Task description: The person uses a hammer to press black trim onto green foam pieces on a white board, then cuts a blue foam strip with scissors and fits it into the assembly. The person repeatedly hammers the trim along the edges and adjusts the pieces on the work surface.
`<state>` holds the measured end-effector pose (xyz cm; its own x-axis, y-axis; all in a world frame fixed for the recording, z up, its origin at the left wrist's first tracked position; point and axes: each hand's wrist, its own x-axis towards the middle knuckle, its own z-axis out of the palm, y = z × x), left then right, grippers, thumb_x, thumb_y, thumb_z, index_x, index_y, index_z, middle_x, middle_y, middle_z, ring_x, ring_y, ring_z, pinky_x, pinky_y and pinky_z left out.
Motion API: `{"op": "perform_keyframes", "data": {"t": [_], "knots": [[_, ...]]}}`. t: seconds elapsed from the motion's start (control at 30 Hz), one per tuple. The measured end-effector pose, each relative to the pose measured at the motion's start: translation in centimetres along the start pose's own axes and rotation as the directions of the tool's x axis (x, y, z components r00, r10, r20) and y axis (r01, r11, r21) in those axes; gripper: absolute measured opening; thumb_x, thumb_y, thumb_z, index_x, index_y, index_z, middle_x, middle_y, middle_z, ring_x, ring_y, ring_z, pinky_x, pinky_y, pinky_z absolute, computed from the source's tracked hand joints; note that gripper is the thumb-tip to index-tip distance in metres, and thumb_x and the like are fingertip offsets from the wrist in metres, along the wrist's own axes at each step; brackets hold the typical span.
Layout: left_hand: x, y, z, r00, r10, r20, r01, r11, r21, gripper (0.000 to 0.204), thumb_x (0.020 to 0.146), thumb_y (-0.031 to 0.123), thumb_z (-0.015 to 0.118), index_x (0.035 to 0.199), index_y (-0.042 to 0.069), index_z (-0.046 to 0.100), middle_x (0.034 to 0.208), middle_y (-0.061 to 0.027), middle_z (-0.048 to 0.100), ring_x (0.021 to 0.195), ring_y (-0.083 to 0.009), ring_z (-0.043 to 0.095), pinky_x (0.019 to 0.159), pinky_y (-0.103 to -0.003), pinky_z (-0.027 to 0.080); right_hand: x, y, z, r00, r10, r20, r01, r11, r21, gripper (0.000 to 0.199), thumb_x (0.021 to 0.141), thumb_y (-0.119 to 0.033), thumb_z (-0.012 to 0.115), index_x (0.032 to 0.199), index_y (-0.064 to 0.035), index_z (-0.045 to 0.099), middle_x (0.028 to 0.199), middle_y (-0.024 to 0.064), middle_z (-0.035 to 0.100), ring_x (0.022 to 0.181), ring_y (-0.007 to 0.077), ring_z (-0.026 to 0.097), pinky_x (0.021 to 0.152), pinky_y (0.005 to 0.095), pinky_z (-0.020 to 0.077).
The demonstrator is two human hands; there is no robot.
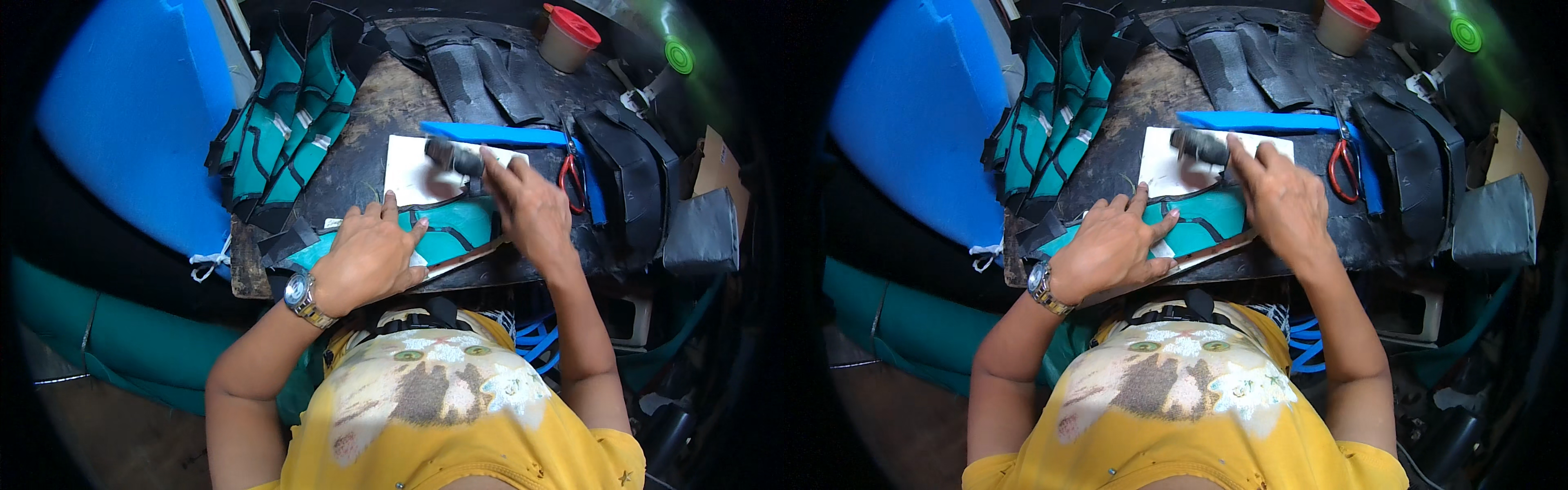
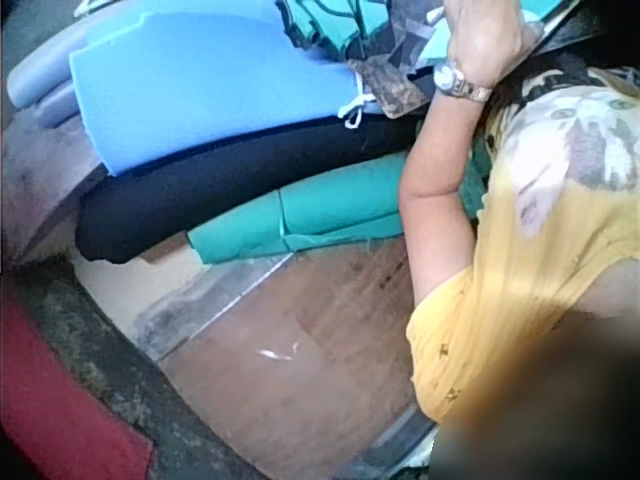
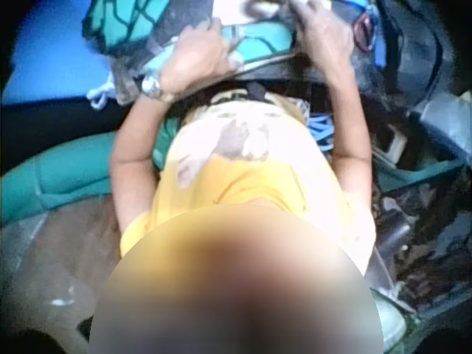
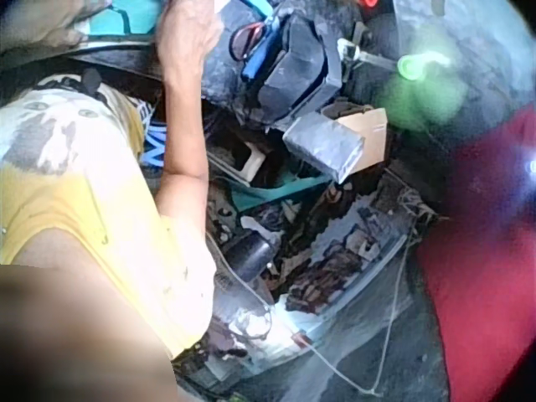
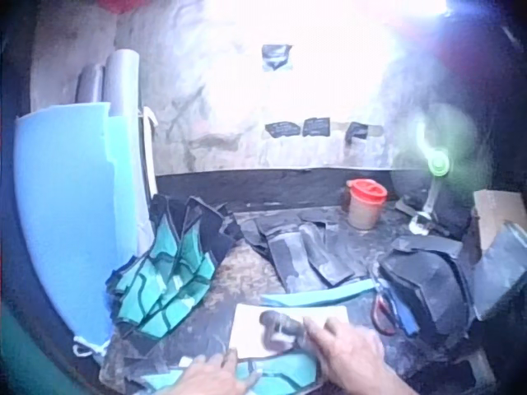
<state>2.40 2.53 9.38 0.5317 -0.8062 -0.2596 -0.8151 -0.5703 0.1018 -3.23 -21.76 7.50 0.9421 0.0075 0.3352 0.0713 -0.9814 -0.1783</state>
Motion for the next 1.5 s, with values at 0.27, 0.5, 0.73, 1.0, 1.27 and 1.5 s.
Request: {"op": "perform_keyframes", "data": {"t": [0.27,0.5,0.73,1.0,1.27,1.5], "knots": [[-0.9,0.8,1.0,0.988,-0.004,-0.157,0.009,0.999,0.033,0.062,0.085,0.044,0.071,0.138,0.014,0.064,0.131,-0.0278,0.055,0.101,-0.0361,0.058,0.083,-0.045,0.048,3.6,5.3,3.4,0.997,0.047,0.064,-0.038,0.990,-0.135,0.059,0.083,-0.002,0.066,0.138,-0.0230,0.063,0.107,0.0118,0.061,0.103,0.0304,0.060,0.085,0.0447,0.0483],[-2.8,2.0,-0.5,0.901,0.142,-0.410,-0.126,0.990,0.066,0.069,0.072,0.025,0.081,0.137,0.012,0.062,0.137,-0.0215,0.053,0.101,-0.0309,0.055,0.082,-0.042,0.043,-1.1,-1.6,-1.7,0.920,-0.333,0.206,0.249,0.904,0.347,0.052,0.090,-0.019,0.072,0.140,-0.0121,0.060,0.121,0.0154,0.063,0.112,0.0346,0.060,0.101,0.0454,0.0438],[-2.6,0.3,-3.0,0.796,0.121,-0.593,-0.055,0.990,0.128,0.085,0.068,0.024,0.084,0.146,0.011,0.053,0.147,-0.0189,0.050,0.109,-0.0327,0.055,0.090,-0.045,0.044,-1.2,-0.9,-4.7,0.935,-0.123,-0.333,0.196,0.961,0.194,0.046,0.096,-0.018,0.064,0.141,-0.0090,0.059,0.127,0.0174,0.061,0.115,0.0301,0.060,0.103,0.0434,0.0409],[-5.0,-8.2,-4.6,0.271,-0.329,-0.904,0.320,0.917,-0.238,0.081,0.079,0.030,0.082,0.147,0.003,0.047,0.145,-0.0273,0.047,0.130,-0.0442,0.050,0.110,-0.051,0.041,-0.6,4.4,2.0,0.942,0.211,-0.261,-0.166,0.969,0.182,0.042,0.100,-0.012,0.058,0.141,-0.0092,0.060,0.138,0.0211,0.053,0.130,0.0366,0.049,0.113,0.0486,0.0322],[-3.2,-9.8,-2.4,0.212,-0.342,-0.915,0.202,0.932,-0.302,0.080,0.081,0.018,0.083,0.148,-0.002,0.045,0.146,-0.0257,0.048,0.137,-0.0421,0.045,0.115,-0.048,0.037,-1.5,2.9,8.0,0.932,0.182,-0.314,-0.181,0.983,0.033,0.043,0.090,-0.014,0.066,0.133,-0.0166,0.066,0.140,0.0215,0.051,0.132,0.0370,0.047,0.111,0.0530,0.0296],[-2.7,-4.9,-1.5,0.908,0.161,-0.388,-0.371,0.739,-0.562,0.075,0.071,0.033,0.080,0.140,0.009,0.062,0.141,-0.0248,0.055,0.129,-0.0422,0.055,0.111,-0.047,0.042,1.3,4.8,5.0,0.986,0.139,0.092,-0.155,0.968,0.198,0.051,0.089,-0.007,0.057,0.139,-0.0153,0.051,0.113,0.0187,0.059,0.104,0.0420,0.063,0.085,0.0544,0.0490]]}}
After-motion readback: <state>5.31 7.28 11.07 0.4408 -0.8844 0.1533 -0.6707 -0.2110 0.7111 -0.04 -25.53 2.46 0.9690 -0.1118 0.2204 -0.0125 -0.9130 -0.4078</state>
